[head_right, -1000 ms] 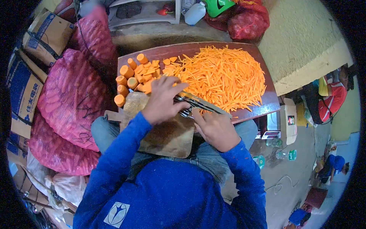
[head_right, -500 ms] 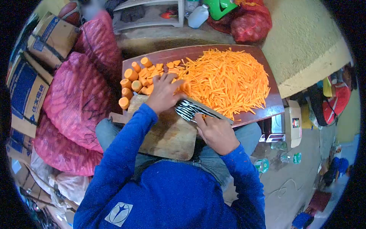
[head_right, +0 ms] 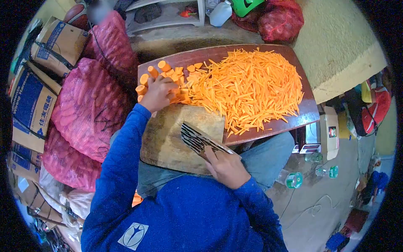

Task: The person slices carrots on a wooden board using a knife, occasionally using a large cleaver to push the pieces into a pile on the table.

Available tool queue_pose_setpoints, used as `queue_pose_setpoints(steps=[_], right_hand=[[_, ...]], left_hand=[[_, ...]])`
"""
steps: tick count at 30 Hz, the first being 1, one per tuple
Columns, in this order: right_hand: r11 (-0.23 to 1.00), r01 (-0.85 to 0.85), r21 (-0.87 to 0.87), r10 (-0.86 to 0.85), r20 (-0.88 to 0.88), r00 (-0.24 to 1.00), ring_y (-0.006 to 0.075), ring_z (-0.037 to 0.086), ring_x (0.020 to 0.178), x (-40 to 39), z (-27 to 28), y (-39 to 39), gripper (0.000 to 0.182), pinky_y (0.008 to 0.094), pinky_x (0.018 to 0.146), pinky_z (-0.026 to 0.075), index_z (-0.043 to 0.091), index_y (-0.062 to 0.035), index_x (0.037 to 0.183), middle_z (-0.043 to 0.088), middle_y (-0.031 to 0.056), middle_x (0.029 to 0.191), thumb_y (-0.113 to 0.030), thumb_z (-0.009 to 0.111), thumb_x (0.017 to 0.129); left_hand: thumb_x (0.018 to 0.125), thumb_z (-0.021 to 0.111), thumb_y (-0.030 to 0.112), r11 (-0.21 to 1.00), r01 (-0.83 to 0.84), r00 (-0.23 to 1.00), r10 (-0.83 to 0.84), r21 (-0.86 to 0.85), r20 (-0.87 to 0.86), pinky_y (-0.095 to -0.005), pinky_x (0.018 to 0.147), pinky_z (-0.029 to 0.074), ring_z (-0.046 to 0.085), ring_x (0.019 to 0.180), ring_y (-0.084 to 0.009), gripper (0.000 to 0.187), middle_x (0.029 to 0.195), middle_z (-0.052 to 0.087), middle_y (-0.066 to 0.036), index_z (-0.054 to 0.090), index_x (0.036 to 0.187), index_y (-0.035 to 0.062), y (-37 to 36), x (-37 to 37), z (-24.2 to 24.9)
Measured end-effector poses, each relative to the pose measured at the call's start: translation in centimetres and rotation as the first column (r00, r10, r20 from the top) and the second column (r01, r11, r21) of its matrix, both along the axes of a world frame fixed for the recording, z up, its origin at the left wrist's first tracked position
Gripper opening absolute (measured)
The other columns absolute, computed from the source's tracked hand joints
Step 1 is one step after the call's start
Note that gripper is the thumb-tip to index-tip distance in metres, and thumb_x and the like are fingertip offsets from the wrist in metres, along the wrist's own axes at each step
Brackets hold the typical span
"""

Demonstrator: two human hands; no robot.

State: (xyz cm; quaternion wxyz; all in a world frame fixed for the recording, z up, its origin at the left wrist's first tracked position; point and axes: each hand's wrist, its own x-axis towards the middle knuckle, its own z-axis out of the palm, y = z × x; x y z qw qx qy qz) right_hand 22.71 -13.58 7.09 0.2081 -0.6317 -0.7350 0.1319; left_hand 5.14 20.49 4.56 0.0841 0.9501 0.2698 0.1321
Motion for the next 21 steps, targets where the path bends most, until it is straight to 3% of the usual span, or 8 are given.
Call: queue_pose_setpoints(steps=[2, 6, 9, 11, 15, 17, 18, 21], right_hand=[[1.0, 0.002, -0.014, -0.002, 0.003, 1.0, 0.0376, 0.073, 0.082, -0.4, -0.2, 0.1, 0.052, 0.0492, 0.07, 0.059, 0.059, -0.0016, 0.14, 0.073, 0.017, 0.092, -0.022, 0.077, 0.095], [1.0, -0.022, -0.007, 0.022, -0.001, 1.0, 0.0365, 0.072, 0.082, -0.5, -0.8, -0.1, 0.055, 0.0483, 0.067, 0.058, 0.055, 0.0002, 0.141, 0.07, 0.0178, 0.091, -0.024, 0.075, 0.096], [0.998, -0.045, 0.041, 0.047, -0.052, 0.998, 0.0369, 0.072, 0.081, -0.6, -2.6, -0.2, 0.058, 0.0486, 0.068, 0.058, 0.052, 0.0007, 0.145, 0.069, 0.0186, 0.094, -0.023, 0.073, 0.096], [0.999, -0.041, 0.033, 0.043, -0.058, 0.997, 0.037, 0.071, 0.081, -0.7, -2.9, -0.3, 0.059, 0.0487, 0.068, 0.058, 0.051, 0.0007, 0.146, 0.069, 0.0189, 0.096, -0.024, 0.073, 0.096], [0.999, -0.04, -0.005, 0.04, -0.067, 0.997, 0.0376, 0.072, 0.081, -0.7, -3.0, -0.4, 0.059, 0.0487, 0.069, 0.059, 0.05, 0.0008, 0.147, 0.069, 0.019, 0.096, -0.023, 0.072, 0.097], [0.999, -0.04, -0.002, 0.04, -0.063, 0.997, 0.0374, 0.072, 0.081, -0.6, -3.1, -0.4, 0.058, 0.0485, 0.068, 0.059, 0.051, 0.0008, 0.146, 0.069, 0.0188, 0.096, -0.024, 0.072, 0.097], [0.999, -0.047, -0.004, 0.047, -0.06, 0.997, 0.0372, 0.072, 0.08, -0.6, -3.2, -0.4, 0.057, 0.0482, 0.068, 0.059, 0.052, 0.0007, 0.145, 0.069, 0.0186, 0.096, -0.024, 0.071, 0.098], [0.999, -0.03, 0.013, 0.031, -0.032, 0.999, 0.0368, 0.072, 0.078, -0.7, -2.9, -0.4, 0.055, 0.0481, 0.065, 0.058, 0.053, 0.0004, 0.144, 0.069, 0.0183, 0.095, -0.025, 0.071, 0.099]], left_hand=[[0.084, 0.076, 0.012, 0.995, 0.037, 0.989, -0.023, 0.091, -0.148, -0.0555, 0.099, 0.036, 0.058, 0.121, -0.0287, 0.031, 0.121, 0.069, -0.004, 0.081, 0.114, 0.0168, -0.6, 0.6, 0.0], [0.085, 0.075, 0.014, 0.987, 0.037, 0.985, -0.009, 0.156, -0.172, -0.0573, 0.099, 0.037, 0.057, 0.123, -0.0286, 0.03, 0.127, 0.066, -0.004, 0.081, 0.114, 0.0157, -0.5, 2.1, -0.4], [0.081, 0.075, 0.017, 0.985, 0.067, 0.983, -0.038, 0.158, -0.18, -0.0637, 0.102, 0.037, 0.055, 0.128, -0.0325, 0.03, 0.123, 0.066, -0.007, 0.08, 0.11, 0.0151, 0.4, 2.6, -0.4], [0.082, 0.075, 0.02, 0.97, 0.151, 0.907, -0.059, 0.193, -0.416, -0.0647, 0.105, 0.037, 0.052, 0.132, -0.0346, 0.033, 0.126, 0.065, -0.01, 0.079, 0.114, 0.0144, 0.6, 2.9, 0.4], [0.083, 0.074, 0.019, 0.952, 0.217, 0.901, -0.11, 0.217, -0.42, -0.0639, 0.103, 0.039, 0.052, 0.132, -0.0362, 0.033, 0.129, 0.064, -0.011, 0.079, 0.115, 0.0129, 0.8, 3.3, 0.5], [0.082, 0.074, 0.019, 0.985, 0.158, 0.906, -0.118, 0.066, -0.407, -0.0625, 0.103, 0.039, 0.051, 0.134, -0.0354, 0.032, 0.131, 0.065, -0.011, 0.079, 0.114, 0.012, 0.6, 3.7, 1.5], [0.082, 0.074, 0.019, 0.984, 0.161, 0.906, -0.12, 0.069, -0.407, -0.0625, 0.103, 0.039, 0.051, 0.134, -0.0354, 0.032, 0.131, 0.065, -0.011, 0.079, 0.114, 0.012, 0.7, 3.9, 1.4], [0.082, 0.075, 0.018, 0.976, 0.201, 0.885, -0.143, 0.087, -0.443, -0.0611, 0.103, 0.039, 0.055, 0.131, -0.0337, 0.032, 0.124, 0.071, -0.011, 0.078, 0.113, 0.013, 0.9, 3.8, 1.2]])
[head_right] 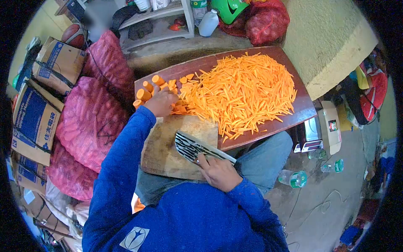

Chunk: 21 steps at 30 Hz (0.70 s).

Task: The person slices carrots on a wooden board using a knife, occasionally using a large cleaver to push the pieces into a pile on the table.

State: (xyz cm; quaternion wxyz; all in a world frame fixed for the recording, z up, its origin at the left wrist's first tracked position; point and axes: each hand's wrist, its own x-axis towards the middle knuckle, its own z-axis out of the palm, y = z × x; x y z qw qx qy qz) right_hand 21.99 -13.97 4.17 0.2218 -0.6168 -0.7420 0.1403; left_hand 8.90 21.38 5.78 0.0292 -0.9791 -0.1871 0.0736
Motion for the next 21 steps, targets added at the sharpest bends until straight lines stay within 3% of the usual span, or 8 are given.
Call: queue_pose_setpoints(steps=[3, 5, 9, 11, 14, 19, 20, 21], right_hand=[[1.0, 0.008, -0.018, -0.008, -0.004, 1.0, 0.0364, 0.072, 0.077, 0.0, 0.2, 0.1, 0.053, 0.0483, 0.063, 0.058, 0.054, -0.0007, 0.143, 0.07, 0.0184, 0.093, -0.027, 0.071, 0.1], [1.0, 0.009, -0.014, -0.009, -0.018, 1.0, 0.037, 0.072, 0.077, 0.0, 0.1, 0.1, 0.053, 0.0488, 0.063, 0.058, 0.054, -0.001, 0.143, 0.07, 0.0189, 0.094, -0.027, 0.071, 0.1], [1.0, 0.006, -0.018, -0.007, -0.047, 0.999, 0.0395, 0.072, 0.078, 0.0, 0.3, 0.1, 0.053, 0.0505, 0.064, 0.058, 0.054, -0.0015, 0.143, 0.071, 0.0204, 0.096, -0.027, 0.071, 0.099], [1.0, 0.006, -0.017, -0.007, -0.054, 0.999, 0.0403, 0.072, 0.079, 0.0, 0.3, 0.2, 0.053, 0.0509, 0.065, 0.058, 0.053, -0.0014, 0.143, 0.071, 0.0208, 0.097, -0.027, 0.071, 0.099], [1.0, 0.006, -0.006, -0.006, -0.056, 0.998, 0.0413, 0.073, 0.081, 0.0, 0.5, 0.2, 0.053, 0.0515, 0.067, 0.059, 0.053, -0.0014, 0.142, 0.071, 0.021, 0.097, -0.026, 0.071, 0.099], [0.998, 0.031, -0.057, -0.033, -0.043, 0.999, 0.0424, 0.074, 0.087, 0.5, 2.2, -0.2, 0.05, 0.0516, 0.071, 0.06, 0.056, -0.0005, 0.14, 0.073, 0.0228, 0.1, -0.024, 0.072, 0.099], [0.996, 0.083, -0.03, -0.086, -0.143, 0.986, 0.0437, 0.074, 0.091, 0.6, 2.3, -0.4, 0.05, 0.0497, 0.075, 0.061, 0.06, -0.0003, 0.14, 0.075, 0.0235, 0.105, -0.023, 0.074, 0.098], [0.99, 0.138, -0.012, -0.137, -0.242, 0.961, 0.045, 0.075, 0.096, 0.8, 2.6, -0.6, 0.05, 0.0479, 0.078, 0.061, 0.064, -0.0001, 0.14, 0.076, 0.0242, 0.11, -0.021, 0.076, 0.096]], left_hand=[[0.081, 0.073, 0.013, 0.998, -0.016, 1.0, 0.017, -0.055, 0.016, -0.06, 0.103, 0.038, 0.064, 0.121, -0.0301, 0.027, 0.109, 0.077, -0.009, 0.079, 0.108, 0.014, -0.1, -0.4, 0.1], [0.08, 0.072, 0.009, 0.994, -0.017, 0.975, 0.041, -0.112, 0.218, -0.06, 0.105, 0.036, 0.07, 0.107, -0.0284, 0.021, 0.094, 0.077, -0.008, 0.079, 0.099, 0.0136, 0.2, -0.8, -0.4], [0.078, 0.079, 0.004, 0.984, -0.088, 0.931, 0.136, -0.152, 0.339, -0.0506, 0.102, 0.044, 0.07, 0.1, -0.0287, 0.015, 0.095, 0.079, -0.008, 0.078, 0.093, 0.006, 0.0, -1.1, 0.5], [0.079, 0.084, 0.003, 0.886, -0.046, 0.74, 0.34, -0.462, 0.58, -0.0398, 0.088, 0.054, 0.073, 0.094, -0.0251, 0.018, 0.094, 0.078, -0.01, 0.078, 0.096, 0.0021, 0.8, -1.7, -0.2], [0.082, 0.086, 0.002, 0.845, -0.038, 0.602, 0.446, -0.533, 0.663, -0.033, 0.079, 0.056, 0.073, 0.093, -0.0184, 0.02, 0.095, 0.078, -0.01, 0.077, 0.099, -0.0018, 1.1, -2.6, -0.6], [0.086, 0.086, 0.004, 0.611, -0.047, 0.528, 0.687, -0.79, 0.5, -0.0313, 0.083, 0.056, 0.071, 0.094, -0.0136, 0.024, 0.1, 0.079, -0.007, 0.078, 0.106, -0.0035, -2.7, -5.6, 0.1], [0.086, 0.086, 0.005, 0.503, 0.01, 0.53, 0.73, -0.864, 0.431, -0.0307, 0.084, 0.057, 0.071, 0.095, -0.0128, 0.026, 0.102, 0.079, -0.006, 0.077, 0.109, -0.0041, -3.7, -6.3, -0.5], [0.086, 0.086, 0.005, 0.491, 0.006, 0.529, 0.738, -0.871, 0.42, -0.0307, 0.084, 0.057, 0.071, 0.095, -0.0128, 0.026, 0.102, 0.079, -0.006, 0.077, 0.109, -0.0041, -5.0, -6.9, -0.9]])
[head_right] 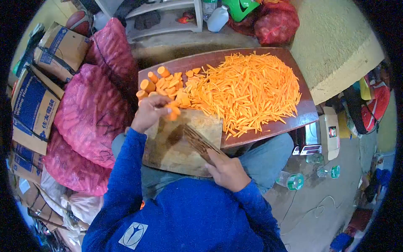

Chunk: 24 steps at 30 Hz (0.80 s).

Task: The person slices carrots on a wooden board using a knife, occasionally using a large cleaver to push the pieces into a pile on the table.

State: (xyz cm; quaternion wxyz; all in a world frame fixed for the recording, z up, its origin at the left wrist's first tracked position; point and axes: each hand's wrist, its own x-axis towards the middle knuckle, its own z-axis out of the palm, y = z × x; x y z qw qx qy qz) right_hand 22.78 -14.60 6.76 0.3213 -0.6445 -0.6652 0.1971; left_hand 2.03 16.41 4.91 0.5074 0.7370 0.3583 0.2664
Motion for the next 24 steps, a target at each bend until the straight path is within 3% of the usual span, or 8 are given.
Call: queue_pose_setpoints(steps=[2, 5, 9, 12, 14, 21, 23, 24], right_hand=[[0.992, 0.032, -0.12, -0.045, -0.107, 0.993, 0.0407, 0.077, 0.098, 0.3, 1.3, -0.5, 0.047, 0.0428, 0.082, 0.061, 0.066, 0.0005, 0.139, 0.076, 0.0244, 0.112, -0.016, 0.075, 0.096], [0.985, 0.083, -0.152, -0.133, -0.365, 0.921, 0.0416, 0.076, 0.087, 0.5, 2.6, -0.1, 0.04, 0.0424, 0.075, 0.058, 0.065, 0.0023, 0.136, 0.072, 0.0272, 0.095, -0.013, 0.072, 0.1], [0.969, 0.049, -0.24, -0.144, -0.393, 0.908, 0.0405, 0.075, 0.085, 0.4, 3.3, 0.8, 0.04, 0.0419, 0.075, 0.058, 0.065, 0.0021, 0.137, 0.071, 0.0272, 0.095, -0.014, 0.071, 0.101], [0.973, 0.012, -0.231, -0.107, -0.402, 0.909, 0.0403, 0.074, 0.083, -0.2, 3.3, 1.7, 0.037, 0.0417, 0.076, 0.057, 0.064, 0.0013, 0.137, 0.07, 0.027, 0.094, -0.013, 0.068, 0.103], [0.971, 0.002, -0.24, -0.105, -0.417, 0.903, 0.0404, 0.073, 0.083, -0.7, 3.1, 2.1, 0.035, 0.0424, 0.076, 0.056, 0.063, 0.0004, 0.137, 0.069, 0.027, 0.093, -0.014, 0.065, 0.106], [0.972, 0.001, -0.236, -0.097, -0.397, 0.913, 0.0416, 0.069, 0.081, -0.7, 2.9, 2.4, 0.032, 0.043, 0.076, 0.055, 0.062, 0.0007, 0.136, 0.067, 0.0259, 0.09, -0.016, 0.063, 0.108], [0.955, -0.036, -0.295, -0.085, -0.386, 0.918, 0.0291, 0.072, 0.086, -0.6, 3.3, 2.7, 0.037, 0.0395, 0.082, 0.057, 0.063, 0.0031, 0.139, 0.07, 0.0239, 0.098, -0.016, 0.065, 0.107], [0.954, -0.031, -0.297, -0.09, -0.385, 0.919, 0.0291, 0.072, 0.086, -0.6, 3.3, 2.8, 0.037, 0.0395, 0.082, 0.057, 0.063, 0.0031, 0.139, 0.07, 0.0239, 0.098, -0.016, 0.065, 0.107]], left_hand=[[0.089, 0.085, 0.005, 0.976, 0.211, 0.962, -0.198, 0.051, -0.19, -0.031, 0.086, 0.058, 0.072, 0.094, -0.0156, 0.031, 0.103, 0.079, -0.008, 0.076, 0.117, -0.0024, -3.2, -0.9, -0.3], [0.09, 0.083, 0.005, 0.992, 0.097, 0.985, -0.085, 0.079, -0.152, -0.0333, 0.088, 0.059, 0.073, 0.097, -0.0191, 0.035, 0.109, 0.077, -0.01, 0.074, 0.123, -0.001, -8.5, -0.8, -0.4], [0.089, 0.083, 0.005, 0.983, -0.017, 0.997, 0.031, 0.183, -0.075, -0.0347, 0.091, 0.059, 0.073, 0.102, -0.0225, 0.041, 0.114, 0.074, -0.012, 0.073, 0.128, 0.0004, -10.8, -2.2, -0.9], [0.086, 0.086, 0.006, 0.998, 0.003, 0.986, 0.007, 0.056, -0.165, -0.0377, 0.094, 0.058, 0.071, 0.108, -0.0275, 0.045, 0.117, 0.07, -0.014, 0.072, 0.129, 0.0003, -11.7, -3.4, 0.0], [0.083, 0.087, 0.007, 0.92, 0.122, 0.973, -0.037, 0.372, -0.228, -0.0409, 0.096, 0.056, 0.069, 0.11, -0.0329, 0.049, 0.118, 0.069, -0.016, 0.07, 0.129, 0.0003, -11.9, -3.9, -1.1], [0.084, 0.084, 0.006, 0.911, 0.074, 0.982, 0.005, 0.405, -0.19, -0.0449, 0.09, 0.056, 0.067, 0.102, -0.0406, 0.048, 0.113, 0.066, -0.02, 0.068, 0.129, -0.0016, -12.3, -1.8, -1.8], [0.085, 0.084, 0.006, 0.905, 0.062, 0.984, 0.015, 0.421, -0.179, -0.0452, 0.088, 0.056, 0.067, 0.1, -0.0406, 0.048, 0.111, 0.066, -0.021, 0.068, 0.129, -0.0021, -12.8, -1.3, -2.2], [0.085, 0.084, 0.006, 0.897, 0.046, 0.985, 0.033, 0.44, -0.172, -0.0454, 0.087, 0.057, 0.067, 0.098, -0.0407, 0.048, 0.11, 0.065, -0.021, 0.068, 0.129, -0.0026, -13.0, -1.0, -2.2]])
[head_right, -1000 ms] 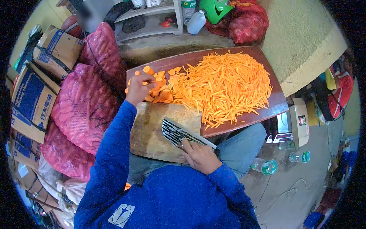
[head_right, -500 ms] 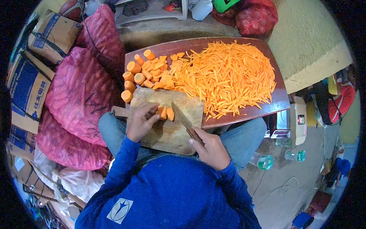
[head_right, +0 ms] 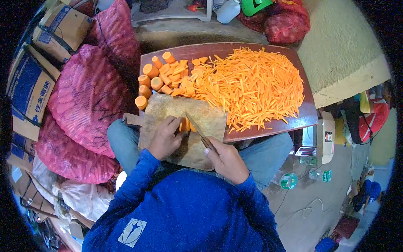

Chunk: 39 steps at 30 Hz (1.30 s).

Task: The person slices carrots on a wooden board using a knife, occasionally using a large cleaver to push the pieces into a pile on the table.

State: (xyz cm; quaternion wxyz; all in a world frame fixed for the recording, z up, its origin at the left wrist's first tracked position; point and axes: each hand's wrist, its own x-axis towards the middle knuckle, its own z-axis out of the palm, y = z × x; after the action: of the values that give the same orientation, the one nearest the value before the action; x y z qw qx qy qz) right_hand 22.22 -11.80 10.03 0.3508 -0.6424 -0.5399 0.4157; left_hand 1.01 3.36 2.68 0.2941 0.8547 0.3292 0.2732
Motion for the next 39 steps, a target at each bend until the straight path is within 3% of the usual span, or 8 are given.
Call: queue_pose_setpoints(steps=[9, 14, 18, 20, 26, 34, 36, 39], right_hand=[[0.999, 0.045, -0.006, -0.045, -0.098, 0.994, 0.0171, 0.063, 0.077, 0.4, -1.1, -0.1, 0.036, 0.0341, 0.075, 0.055, 0.063, 0.0042, 0.139, 0.068, 0.0149, 0.09, -0.015, 0.065, 0.108], [0.968, 0.063, -0.242, -0.147, -0.345, 0.927, 0.0151, 0.065, 0.074, -0.5, 0.1, 0.2, 0.037, 0.0334, 0.071, 0.055, 0.064, 0.0034, 0.14, 0.07, 0.0063, 0.088, -0.015, 0.064, 0.108], [0.982, 0.086, -0.169, -0.138, -0.327, 0.935, 0.0125, 0.061, 0.066, -0.8, -0.1, 0.2, 0.037, 0.0324, 0.063, 0.053, 0.064, 0.0025, 0.14, 0.067, 0.0047, 0.081, -0.017, 0.064, 0.108], [0.996, 0.089, -0.016, -0.091, -0.162, 0.983, 0.0094, 0.058, 0.06, -0.5, -1.1, -0.2, 0.039, 0.0302, 0.057, 0.05, 0.063, 0.0007, 0.143, 0.063, 0.0025, 0.075, -0.02, 0.063, 0.11], [0.983, 0.049, -0.179, -0.106, -0.325, 0.94, 0.0047, 0.055, 0.056, -1.0, 0.3, -1.4, 0.039, 0.0231, 0.051, 0.045, 0.061, 0.0018, 0.145, 0.06, -0.0009, 0.079, -0.018, 0.062, 0.111], [0.996, 0.004, -0.092, -0.025, -0.23, 0.973, 0.0055, 0.056, 0.057, -0.6, -0.8, -2.5, 0.04, 0.0248, 0.052, 0.047, 0.062, 0.0029, 0.143, 0.062, -0.001, 0.078, -0.02, 0.065, 0.11], [0.968, 0.021, -0.25, -0.077, -0.217, 0.973, 0.0168, 0.066, 0.072, -0.3, 0.2, -2.6, 0.037, 0.0356, 0.069, 0.055, 0.066, 0.0029, 0.136, 0.069, 0.0153, 0.084, -0.019, 0.069, 0.106], [0.984, -0.008, -0.18, -0.021, -0.161, 0.987, 0.0198, 0.069, 0.078, -0.1, 0.1, -2.8, 0.039, 0.0374, 0.074, 0.056, 0.065, 0.0032, 0.136, 0.07, 0.0196, 0.089, -0.019, 0.07, 0.105]], left_hand=[[0.083, 0.087, 0.008, 0.99, -0.072, 0.996, 0.078, -0.124, 0.043, -0.0452, 0.084, 0.057, 0.069, 0.096, -0.0401, 0.055, 0.105, 0.067, -0.021, 0.066, 0.133, -0.0025, -1.9, 0.9, 1.0], [0.082, 0.088, 0.009, 0.989, -0.063, 0.997, 0.068, -0.135, 0.03, -0.0443, 0.083, 0.057, 0.069, 0.094, -0.0391, 0.057, 0.105, 0.067, -0.021, 0.066, 0.133, -0.0033, -1.7, 0.8, 1.7], [0.081, 0.089, 0.009, 0.97, -0.098, 0.994, 0.105, -0.221, 0.024, -0.0417, 0.081, 0.058, 0.069, 0.09, -0.0373, 0.056, 0.105, 0.067, -0.02, 0.067, 0.131, -0.0037, -2.0, 0.5, 1.4], [0.081, 0.089, 0.009, 0.978, -0.092, 0.993, 0.103, -0.186, 0.052, -0.0409, 0.08, 0.058, 0.069, 0.089, -0.0362, 0.056, 0.105, 0.067, -0.02, 0.068, 0.13, -0.004, -2.1, 0.6, 1.2], [0.08, 0.089, 0.008, 0.99, -0.103, 0.988, 0.113, -0.093, 0.102, -0.039, 0.077, 0.058, 0.069, 0.088, -0.0332, 0.053, 0.106, 0.068, -0.019, 0.069, 0.128, -0.0046, -1.9, 0.7, 0.8], [0.08, 0.089, 0.007, 0.98, -0.148, 0.98, 0.163, -0.132, 0.113, -0.0406, 0.083, 0.057, 0.069, 0.094, -0.0356, 0.053, 0.106, 0.067, -0.02, 0.069, 0.128, -0.0051, -2.4, 0.0, 0.4], [0.08, 0.088, 0.005, 0.991, -0.113, 0.982, 0.123, -0.076, 0.145, -0.0409, 0.085, 0.057, 0.069, 0.099, -0.0366, 0.053, 0.108, 0.067, -0.02, 0.068, 0.129, -0.0051, -2.4, 0.1, 0.9], [0.081, 0.087, 0.004, 0.993, -0.098, 0.985, 0.106, -0.068, 0.135, -0.0414, 0.087, 0.057, 0.069, 0.1, -0.0381, 0.053, 0.11, 0.067, -0.02, 0.068, 0.13, -0.0051, -2.4, 0.0, 0.7]])
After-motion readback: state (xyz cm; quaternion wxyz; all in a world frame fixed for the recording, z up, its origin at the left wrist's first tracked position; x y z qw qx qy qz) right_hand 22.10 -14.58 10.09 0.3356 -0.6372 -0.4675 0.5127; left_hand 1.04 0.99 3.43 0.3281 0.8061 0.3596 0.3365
